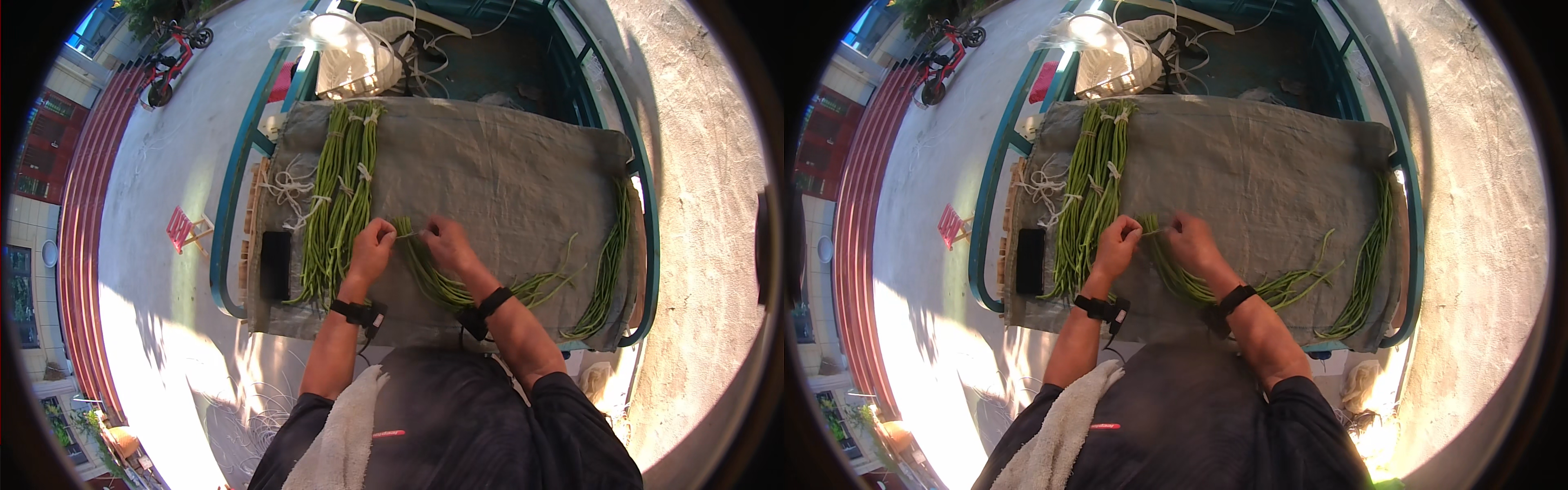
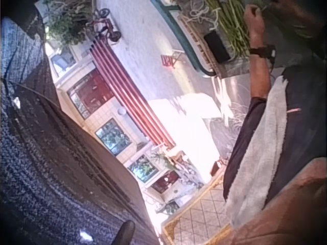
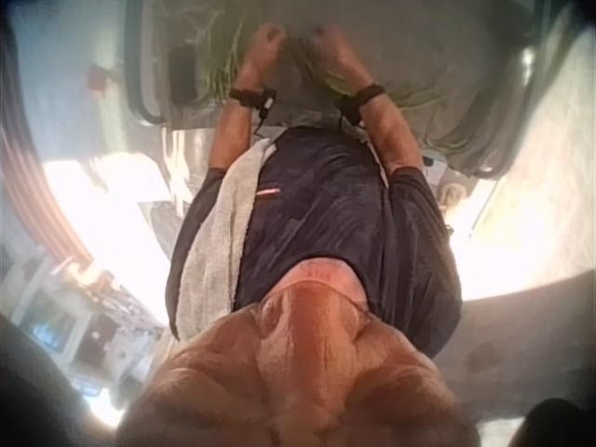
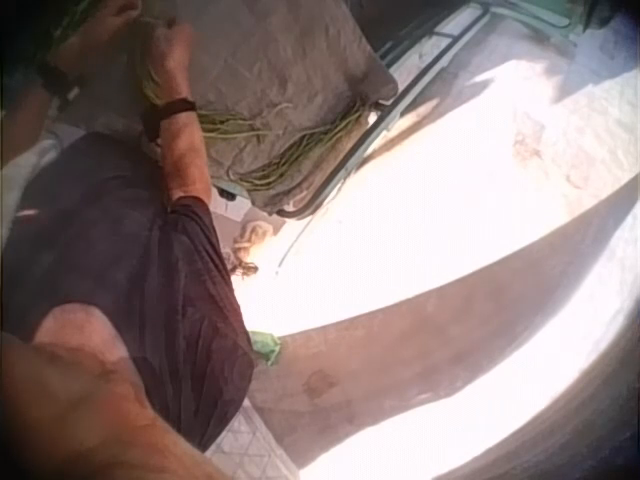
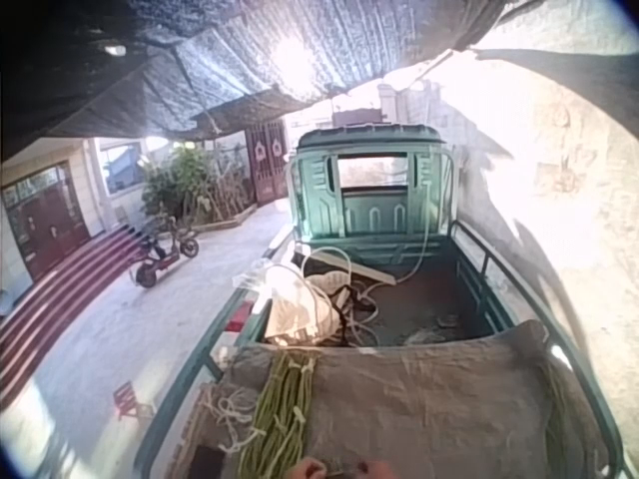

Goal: The person gathers long beans by hand, aligns them into a bundle, and secures the bundle with a white string. They then pick up loose long beans one at a time, organize them into another bundle, and secure it with a string.

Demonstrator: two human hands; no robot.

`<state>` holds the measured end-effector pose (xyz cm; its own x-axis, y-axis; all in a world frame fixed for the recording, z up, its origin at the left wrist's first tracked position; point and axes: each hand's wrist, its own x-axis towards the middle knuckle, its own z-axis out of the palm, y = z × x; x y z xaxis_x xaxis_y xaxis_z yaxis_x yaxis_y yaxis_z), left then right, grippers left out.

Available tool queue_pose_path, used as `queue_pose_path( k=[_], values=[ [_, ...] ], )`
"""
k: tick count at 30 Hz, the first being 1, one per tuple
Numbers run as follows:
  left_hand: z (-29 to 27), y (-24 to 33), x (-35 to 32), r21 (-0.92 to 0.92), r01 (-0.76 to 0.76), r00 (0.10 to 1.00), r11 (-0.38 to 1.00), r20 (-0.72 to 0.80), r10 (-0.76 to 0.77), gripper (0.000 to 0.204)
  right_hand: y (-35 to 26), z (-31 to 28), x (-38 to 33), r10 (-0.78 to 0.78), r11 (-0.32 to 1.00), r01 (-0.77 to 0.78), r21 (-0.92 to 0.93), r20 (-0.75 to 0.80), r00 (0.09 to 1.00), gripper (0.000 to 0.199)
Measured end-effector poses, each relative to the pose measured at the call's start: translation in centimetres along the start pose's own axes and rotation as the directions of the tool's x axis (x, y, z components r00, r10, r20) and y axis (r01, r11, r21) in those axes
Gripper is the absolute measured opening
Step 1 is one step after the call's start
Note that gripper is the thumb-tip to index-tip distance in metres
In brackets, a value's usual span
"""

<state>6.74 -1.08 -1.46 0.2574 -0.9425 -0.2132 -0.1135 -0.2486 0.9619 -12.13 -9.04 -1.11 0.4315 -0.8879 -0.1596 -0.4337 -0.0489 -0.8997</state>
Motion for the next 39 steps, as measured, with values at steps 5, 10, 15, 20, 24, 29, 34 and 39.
queue_pose_path(
  k=[5, 10, 15, 20, 24, 29, 34, 39],
  values=[
    [0.8, -0.3, -0.3, 0.607, -0.235, 0.911, 0.759, -0.136, 0.39, 0.011, 0.7, -0.1, 0.6, 0.019, 0.998, -0.018, -0.059, 0.012, 1.0, 0.025],
    [1.8, 2.3, -0.5, 0.54, -0.211, 0.939, 0.815, -0.121, 0.323, 0.011, -0.1, -0.9, 1.3, 0.1, 0.995, -0.1, 0.014, 0.041, 0.994, 0.026],
    [2.2, 3.4, -0.5, 0.604, -0.229, 0.96, 0.764, 0.011, 0.278, 0.016, -2.0, -0.7, 1.8, -0.161, 0.979, 0.172, -0.105, 0.107, 0.981, 0.025],
    [2.7, 2.2, -0.4, 0.699, -0.251, 0.943, 0.67, 0.022, 0.331, 0.019, -3.4, -0.3, 1.1, -0.373, 0.897, 0.386, -0.213, 0.103, 0.922, 0.024],
    [1.9, 0.0, 0.0, 0.532, -0.192, 0.965, 0.825, -0.05, 0.256, 0.02, -1.5, 0.7, 1.1, -0.257, 0.966, 0.258, -0.012, 0.06, 0.964, 0.019],
    [1.3, 0.6, -0.1, 0.372, -0.107, 0.986, 0.922, -0.081, 0.147, 0.022, -0.4, 2.2, 1.0, -0.299, 0.945, 0.308, -0.108, 0.087, 0.95, 0.019],
    [0.9, 1.0, 0.1, 0.393, -0.128, 0.986, 0.911, -0.049, 0.16, 0.02, -0.6, 2.7, 0.8, -0.266, 0.959, 0.268, -0.095, 0.035, 0.963, 0.019],
    [0.7, 1.4, -0.3, 0.377, -0.134, 0.983, 0.916, -0.064, 0.171, 0.021, -0.6, 2.9, 0.6, -0.337, 0.937, 0.336, -0.093, 0.008, 0.942, 0.02]
  ],
)
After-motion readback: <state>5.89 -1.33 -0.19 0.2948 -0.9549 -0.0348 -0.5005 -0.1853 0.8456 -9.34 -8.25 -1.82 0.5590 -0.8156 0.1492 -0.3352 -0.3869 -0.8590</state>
